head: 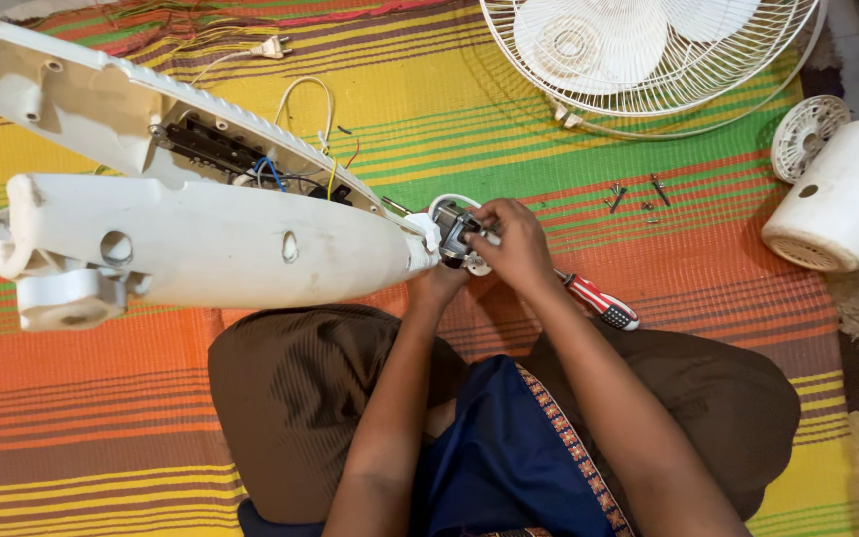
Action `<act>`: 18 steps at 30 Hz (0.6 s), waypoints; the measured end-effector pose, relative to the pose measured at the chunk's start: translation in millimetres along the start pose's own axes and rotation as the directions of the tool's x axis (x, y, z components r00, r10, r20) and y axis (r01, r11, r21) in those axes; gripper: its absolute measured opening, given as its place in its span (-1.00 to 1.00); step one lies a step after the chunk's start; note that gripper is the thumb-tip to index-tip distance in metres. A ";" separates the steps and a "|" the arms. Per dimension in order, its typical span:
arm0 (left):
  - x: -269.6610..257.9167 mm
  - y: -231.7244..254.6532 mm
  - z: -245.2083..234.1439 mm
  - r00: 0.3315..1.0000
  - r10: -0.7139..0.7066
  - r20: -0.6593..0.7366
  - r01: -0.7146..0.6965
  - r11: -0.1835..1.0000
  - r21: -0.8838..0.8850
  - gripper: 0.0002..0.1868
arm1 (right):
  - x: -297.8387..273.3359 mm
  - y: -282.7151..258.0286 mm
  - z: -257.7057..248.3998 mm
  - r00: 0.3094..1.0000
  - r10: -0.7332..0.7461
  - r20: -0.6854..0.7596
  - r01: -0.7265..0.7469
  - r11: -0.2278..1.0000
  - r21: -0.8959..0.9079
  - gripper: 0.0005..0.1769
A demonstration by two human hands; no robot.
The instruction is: The person sits on a mat and works on the internal mechanism of a disassembled white fan. They use a screwdriver to adjust components and manipulate wires within the motor housing. The fan body and other parts remain on the mat nearby.
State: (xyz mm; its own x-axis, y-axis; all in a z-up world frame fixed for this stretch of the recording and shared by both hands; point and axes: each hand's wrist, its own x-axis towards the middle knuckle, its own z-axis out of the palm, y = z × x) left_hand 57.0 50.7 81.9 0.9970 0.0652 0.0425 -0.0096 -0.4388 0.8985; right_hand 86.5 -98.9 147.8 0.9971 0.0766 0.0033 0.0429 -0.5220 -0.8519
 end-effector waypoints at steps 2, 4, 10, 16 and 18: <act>-0.4 -0.9 -0.3 0.997 0.062 -0.040 -0.059 0.996 0.068 -0.20 | -1.4 -2.4 -1.7 0.999 -0.036 -0.018 0.035 0.997 -0.062 -0.78; -0.6 -3.2 0.6 0.998 0.046 -0.043 -0.044 0.998 0.053 -0.21 | -2.5 -1.8 -3.3 0.994 -0.098 -0.037 0.093 0.989 -0.119 -0.82; -0.5 -26.0 10.6 0.995 -0.059 0.076 0.056 0.998 0.035 -0.25 | -0.7 2.9 0.4 0.982 -0.182 -0.059 0.171 0.974 -0.151 -0.88; 0.5 -50.7 20.6 0.972 -0.095 0.213 0.140 0.968 -0.207 -0.33 | 3.2 3.1 -6.2 0.950 -0.310 -0.035 0.295 0.928 -0.228 -0.88; 0.5 -54.5 20.4 0.949 -0.167 0.267 0.207 0.969 -0.131 -0.35 | 4.2 3.0 -8.4 0.935 -0.353 -0.029 0.336 0.911 -0.240 -0.86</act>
